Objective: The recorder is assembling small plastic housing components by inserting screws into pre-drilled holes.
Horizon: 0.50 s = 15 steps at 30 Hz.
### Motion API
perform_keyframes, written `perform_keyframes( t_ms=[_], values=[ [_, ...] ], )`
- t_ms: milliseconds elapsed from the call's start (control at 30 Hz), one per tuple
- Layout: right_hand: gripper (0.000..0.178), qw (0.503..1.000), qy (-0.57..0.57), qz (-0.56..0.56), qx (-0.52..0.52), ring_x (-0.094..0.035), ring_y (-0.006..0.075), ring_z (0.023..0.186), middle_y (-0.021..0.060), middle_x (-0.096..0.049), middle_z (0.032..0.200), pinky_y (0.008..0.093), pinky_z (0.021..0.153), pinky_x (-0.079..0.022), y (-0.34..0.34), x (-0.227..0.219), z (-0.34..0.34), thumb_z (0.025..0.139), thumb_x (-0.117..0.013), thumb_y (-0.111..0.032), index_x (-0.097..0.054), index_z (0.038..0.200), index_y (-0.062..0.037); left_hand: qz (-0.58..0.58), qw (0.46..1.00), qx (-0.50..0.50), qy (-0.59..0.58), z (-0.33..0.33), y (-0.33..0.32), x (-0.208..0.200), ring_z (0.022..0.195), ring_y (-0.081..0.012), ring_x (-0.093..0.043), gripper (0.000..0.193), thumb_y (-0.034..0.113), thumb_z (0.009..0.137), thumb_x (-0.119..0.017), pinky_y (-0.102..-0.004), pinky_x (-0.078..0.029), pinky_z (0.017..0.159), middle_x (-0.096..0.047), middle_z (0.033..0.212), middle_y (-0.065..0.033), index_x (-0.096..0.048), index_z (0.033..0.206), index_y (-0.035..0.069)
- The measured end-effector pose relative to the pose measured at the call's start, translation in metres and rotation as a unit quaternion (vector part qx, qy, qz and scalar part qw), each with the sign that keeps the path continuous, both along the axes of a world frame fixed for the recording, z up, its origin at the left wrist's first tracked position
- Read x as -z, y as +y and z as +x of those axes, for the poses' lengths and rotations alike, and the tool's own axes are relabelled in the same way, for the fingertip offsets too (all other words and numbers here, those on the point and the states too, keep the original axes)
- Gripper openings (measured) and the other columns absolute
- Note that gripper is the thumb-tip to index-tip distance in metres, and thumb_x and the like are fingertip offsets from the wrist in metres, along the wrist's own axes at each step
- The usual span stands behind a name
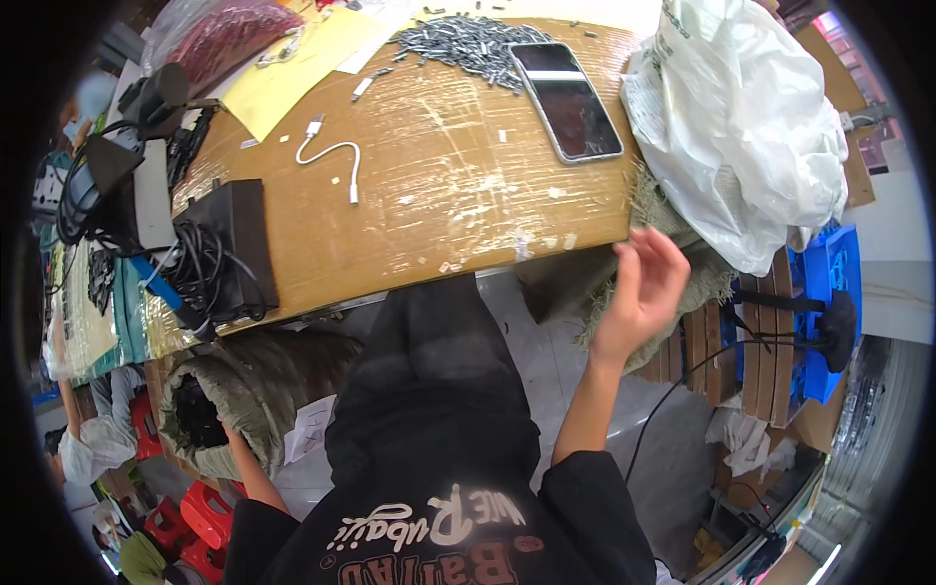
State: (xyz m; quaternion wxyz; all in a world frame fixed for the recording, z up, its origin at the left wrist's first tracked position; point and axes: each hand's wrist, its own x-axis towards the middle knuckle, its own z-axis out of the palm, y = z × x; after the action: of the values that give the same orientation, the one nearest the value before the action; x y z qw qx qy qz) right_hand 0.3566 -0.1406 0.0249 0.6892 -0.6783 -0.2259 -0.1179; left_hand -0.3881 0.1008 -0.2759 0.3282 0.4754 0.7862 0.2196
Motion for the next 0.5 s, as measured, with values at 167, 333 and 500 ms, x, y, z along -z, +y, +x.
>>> perform_keyframes(
  t_ms=[167,333,500],
  values=[
    [0.022,0.979,0.032,-0.06,-0.192,-0.052,0.0088,0.077,0.0044,-0.056,0.089,0.0214,0.071,-0.042,0.077,-0.019,-0.004,0.076,-0.052,0.003,-0.051,0.098,-0.0012,-0.009,0.99,-0.089,-0.109,0.001,0.007,0.014,0.109,-0.0325,-0.038,0.063,0.053,0.084,-0.033,-0.0417,-0.03,0.09,-0.043,0.12,-0.0153,-0.038,0.122,0.004],
    [0.013,0.933,0.007,-0.147,-0.328,-0.056,0.0116,0.073,0.0051,-0.059,0.079,0.0236,0.064,-0.044,0.175,-0.014,0.003,0.073,-0.053,-0.001,-0.056,0.086,-0.0009,-0.009,0.965,-0.181,-0.187,-0.022,0.007,0.006,0.114,-0.033,-0.034,0.066,0.055,0.085,-0.028,-0.0426,-0.028,0.093,-0.038,0.127,-0.0152,-0.034,0.127,0.005],
    [0.017,0.916,-0.142,-0.264,-0.267,-0.056,0.0155,0.069,0.0074,-0.059,0.082,0.0262,0.065,-0.045,0.237,-0.001,0.037,0.071,-0.057,-0.005,-0.058,0.088,-0.0011,-0.055,0.962,0.022,0.266,0.079,-0.011,-0.082,0.093,-0.0406,-0.046,0.055,0.039,0.066,-0.062,-0.0439,-0.039,0.08,-0.048,0.096,-0.0237,-0.037,0.107,0.012]
  ],
)
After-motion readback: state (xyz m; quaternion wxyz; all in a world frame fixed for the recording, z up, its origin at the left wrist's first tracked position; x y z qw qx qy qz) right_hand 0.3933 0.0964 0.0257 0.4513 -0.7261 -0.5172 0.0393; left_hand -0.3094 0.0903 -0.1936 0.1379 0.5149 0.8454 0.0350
